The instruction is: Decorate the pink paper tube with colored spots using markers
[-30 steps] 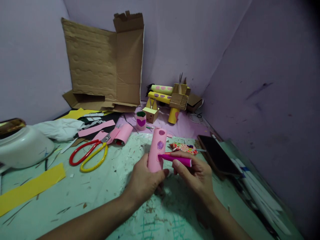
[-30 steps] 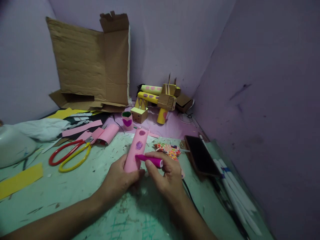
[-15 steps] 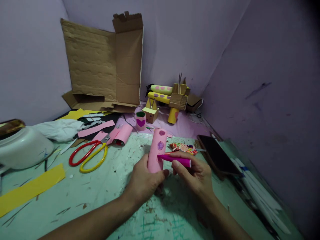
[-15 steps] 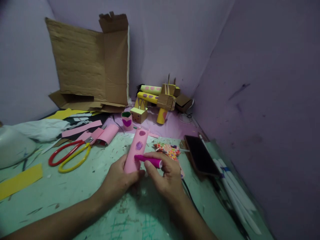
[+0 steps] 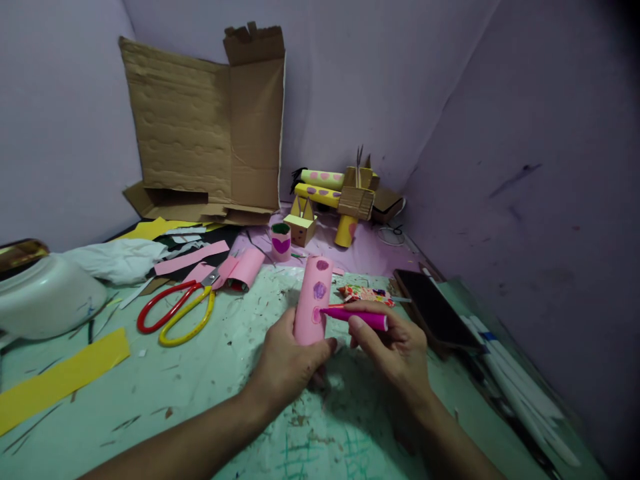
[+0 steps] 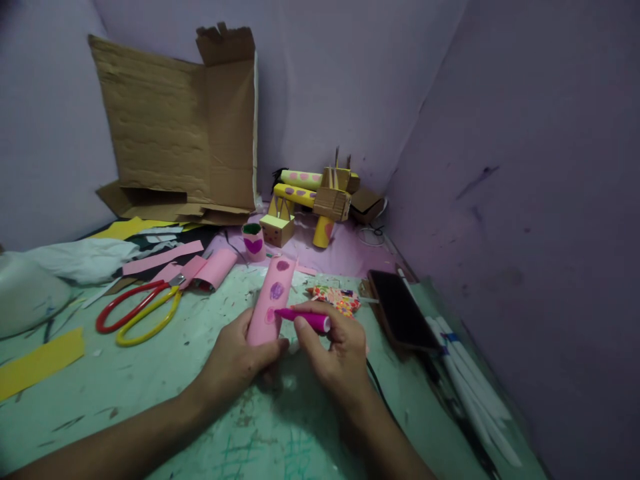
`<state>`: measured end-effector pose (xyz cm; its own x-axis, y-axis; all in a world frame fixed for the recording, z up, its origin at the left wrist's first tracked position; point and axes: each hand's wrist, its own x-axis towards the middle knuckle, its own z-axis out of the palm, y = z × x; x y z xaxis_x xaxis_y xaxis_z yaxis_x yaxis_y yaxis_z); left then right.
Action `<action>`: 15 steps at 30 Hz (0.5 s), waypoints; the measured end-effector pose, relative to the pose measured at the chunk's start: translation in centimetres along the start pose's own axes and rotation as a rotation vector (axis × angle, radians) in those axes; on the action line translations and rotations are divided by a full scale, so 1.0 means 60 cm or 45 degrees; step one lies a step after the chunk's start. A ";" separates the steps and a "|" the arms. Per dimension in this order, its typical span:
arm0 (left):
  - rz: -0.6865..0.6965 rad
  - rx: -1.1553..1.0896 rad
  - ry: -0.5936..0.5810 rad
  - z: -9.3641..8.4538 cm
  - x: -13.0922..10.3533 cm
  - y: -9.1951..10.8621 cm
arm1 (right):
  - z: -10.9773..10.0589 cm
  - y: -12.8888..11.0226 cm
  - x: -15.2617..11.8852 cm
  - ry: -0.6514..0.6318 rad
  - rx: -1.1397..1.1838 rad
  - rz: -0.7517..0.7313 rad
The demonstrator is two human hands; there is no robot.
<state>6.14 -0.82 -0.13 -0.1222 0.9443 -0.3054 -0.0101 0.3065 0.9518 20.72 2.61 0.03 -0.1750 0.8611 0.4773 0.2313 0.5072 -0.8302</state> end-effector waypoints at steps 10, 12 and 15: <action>-0.005 0.016 0.005 0.000 -0.003 0.003 | 0.000 0.001 0.000 -0.007 0.004 -0.014; 0.003 0.015 0.004 -0.001 -0.003 0.003 | -0.001 0.001 0.000 -0.003 -0.002 -0.009; 0.011 0.018 0.013 -0.001 -0.003 0.003 | -0.001 0.000 0.000 -0.002 -0.001 -0.002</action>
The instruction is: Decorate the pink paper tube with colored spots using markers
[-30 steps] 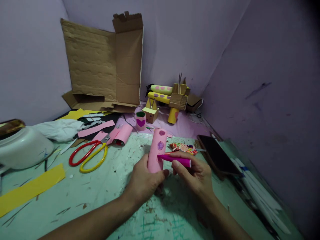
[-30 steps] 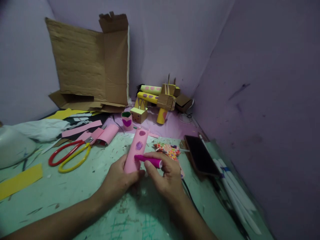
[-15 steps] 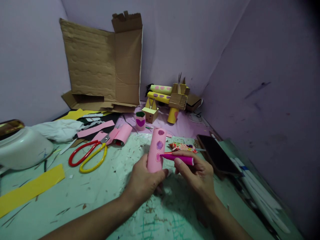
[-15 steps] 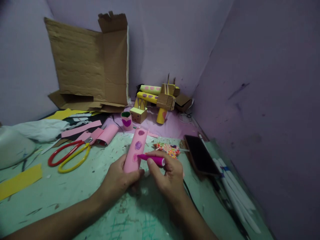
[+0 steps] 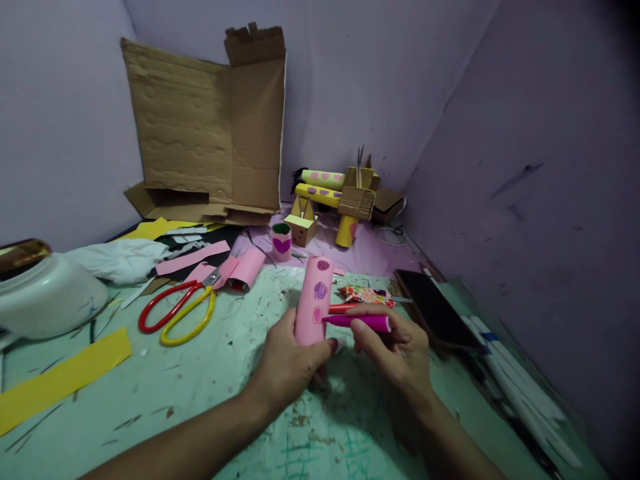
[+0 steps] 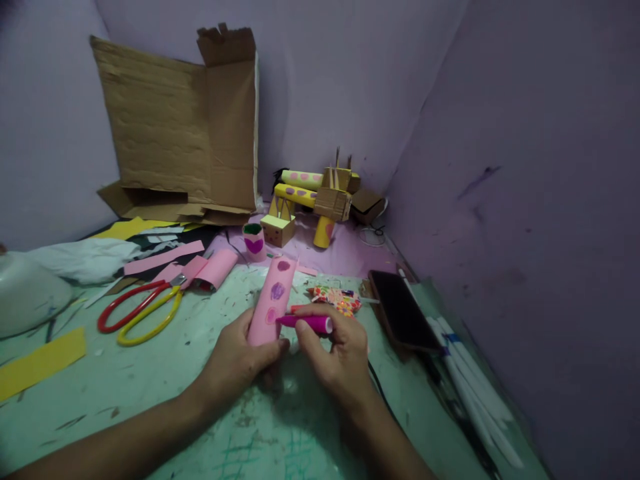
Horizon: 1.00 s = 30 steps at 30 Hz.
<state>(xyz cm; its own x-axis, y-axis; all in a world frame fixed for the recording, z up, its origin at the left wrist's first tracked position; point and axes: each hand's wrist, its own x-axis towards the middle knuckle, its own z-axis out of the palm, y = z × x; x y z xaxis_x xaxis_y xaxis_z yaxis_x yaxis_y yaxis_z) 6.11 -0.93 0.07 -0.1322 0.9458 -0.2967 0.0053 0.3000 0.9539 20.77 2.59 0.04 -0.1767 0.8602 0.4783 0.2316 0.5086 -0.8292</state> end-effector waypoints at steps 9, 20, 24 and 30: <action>-0.012 0.014 0.004 0.000 0.001 0.001 | 0.001 0.000 0.001 0.013 0.003 0.028; -0.031 0.014 -0.008 0.000 0.000 0.003 | 0.001 -0.001 0.000 0.018 0.014 0.046; -0.016 0.010 -0.018 0.000 0.000 0.002 | 0.000 0.001 -0.001 -0.004 0.017 0.031; -0.004 0.004 -0.007 0.000 0.000 0.001 | 0.001 -0.002 -0.001 -0.054 -0.016 -0.048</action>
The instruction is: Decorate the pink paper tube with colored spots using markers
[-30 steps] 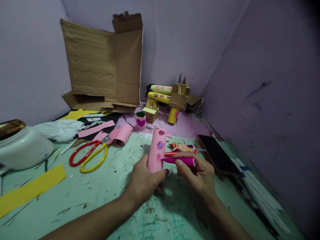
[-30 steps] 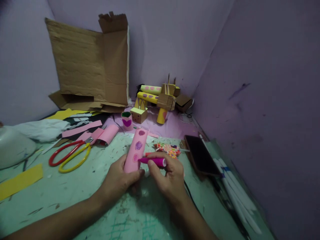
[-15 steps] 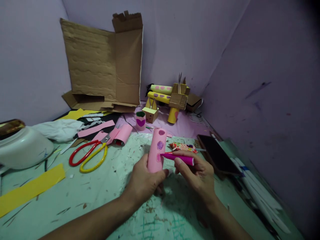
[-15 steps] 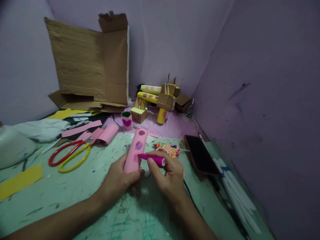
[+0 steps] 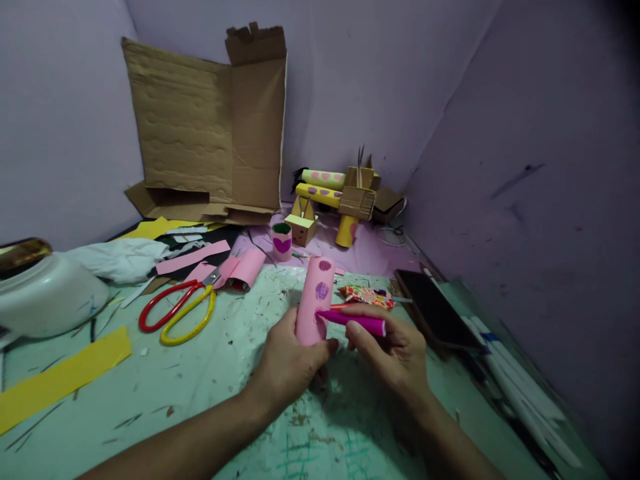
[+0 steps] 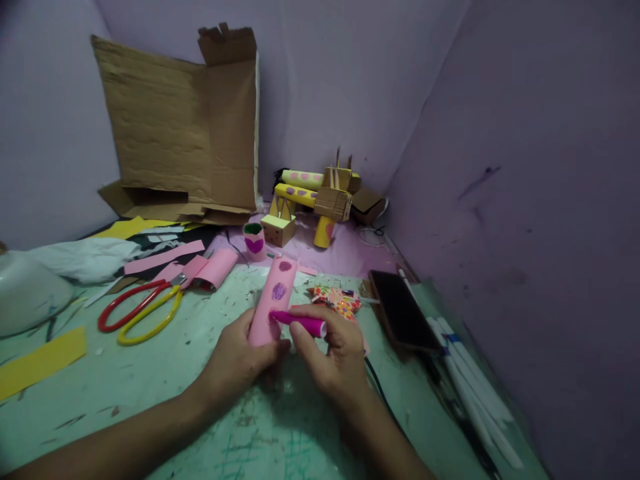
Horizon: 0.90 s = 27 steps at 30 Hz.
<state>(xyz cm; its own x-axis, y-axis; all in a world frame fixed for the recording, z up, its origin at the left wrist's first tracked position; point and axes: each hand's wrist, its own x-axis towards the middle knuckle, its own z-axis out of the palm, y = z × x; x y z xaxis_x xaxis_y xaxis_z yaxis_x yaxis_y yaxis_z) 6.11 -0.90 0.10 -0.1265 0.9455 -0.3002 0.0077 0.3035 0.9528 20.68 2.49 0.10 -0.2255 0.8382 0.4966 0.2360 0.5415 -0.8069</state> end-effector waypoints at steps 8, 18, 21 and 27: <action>0.039 0.029 0.019 -0.001 0.001 -0.003 | 0.000 -0.003 0.001 -0.024 -0.002 -0.012; 0.009 -0.016 0.003 0.000 0.003 -0.002 | 0.000 -0.001 0.002 0.015 0.012 0.049; 0.015 0.000 0.012 0.000 0.004 -0.005 | 0.001 -0.001 0.002 0.009 0.014 0.054; 0.039 0.004 0.015 -0.001 0.003 -0.006 | 0.000 0.004 -0.001 -0.004 -0.015 0.013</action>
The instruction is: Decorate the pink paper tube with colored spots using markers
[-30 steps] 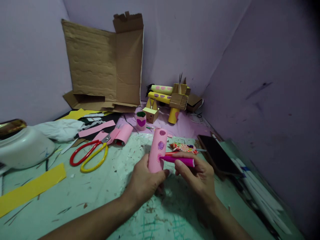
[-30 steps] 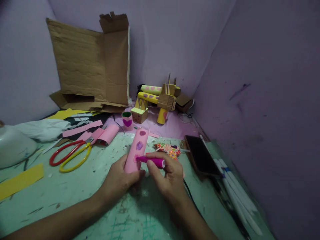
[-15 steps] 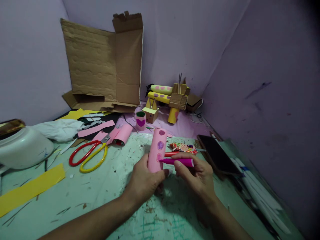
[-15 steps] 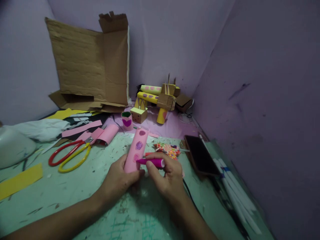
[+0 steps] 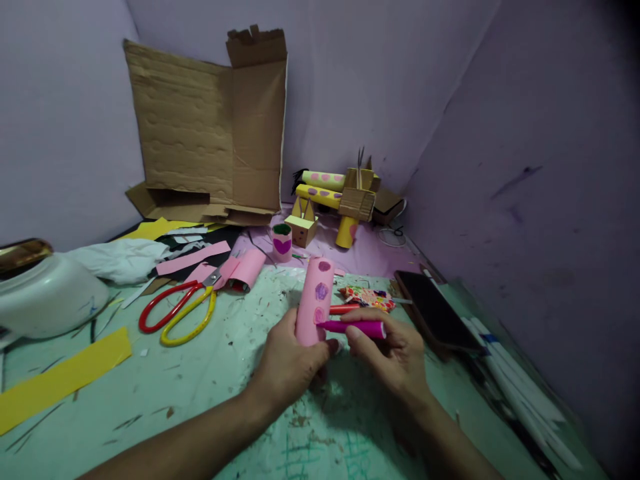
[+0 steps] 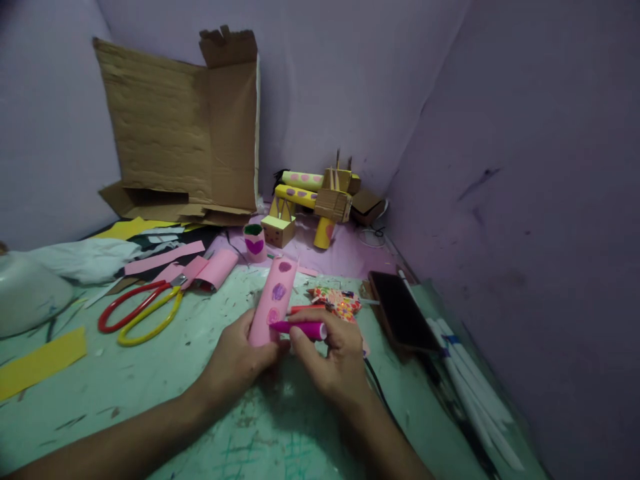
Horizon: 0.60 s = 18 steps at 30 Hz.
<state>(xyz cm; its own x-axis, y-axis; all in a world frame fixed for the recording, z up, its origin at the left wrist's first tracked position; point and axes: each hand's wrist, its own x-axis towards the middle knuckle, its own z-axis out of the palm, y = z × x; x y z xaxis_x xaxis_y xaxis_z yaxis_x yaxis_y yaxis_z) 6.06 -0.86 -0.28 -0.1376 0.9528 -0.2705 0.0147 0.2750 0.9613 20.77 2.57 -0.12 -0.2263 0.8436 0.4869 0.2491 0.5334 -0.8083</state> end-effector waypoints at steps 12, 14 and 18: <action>0.077 0.254 0.016 -0.005 -0.007 0.004 | 0.011 0.008 0.022 0.448 0.758 0.414; 0.146 0.340 0.047 -0.007 -0.010 0.003 | 0.010 0.016 0.032 0.406 0.899 0.498; 0.127 0.371 -0.064 -0.006 -0.016 0.008 | 0.009 0.016 0.042 0.281 1.113 0.616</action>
<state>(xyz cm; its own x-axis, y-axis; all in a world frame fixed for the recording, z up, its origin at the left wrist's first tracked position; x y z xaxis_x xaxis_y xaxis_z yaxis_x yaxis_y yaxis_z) 5.82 -1.70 0.45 -0.0722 0.9802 -0.1844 0.3099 0.1978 0.9300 19.93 5.16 0.15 -0.0831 0.9963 0.0233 -0.5265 -0.0240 -0.8498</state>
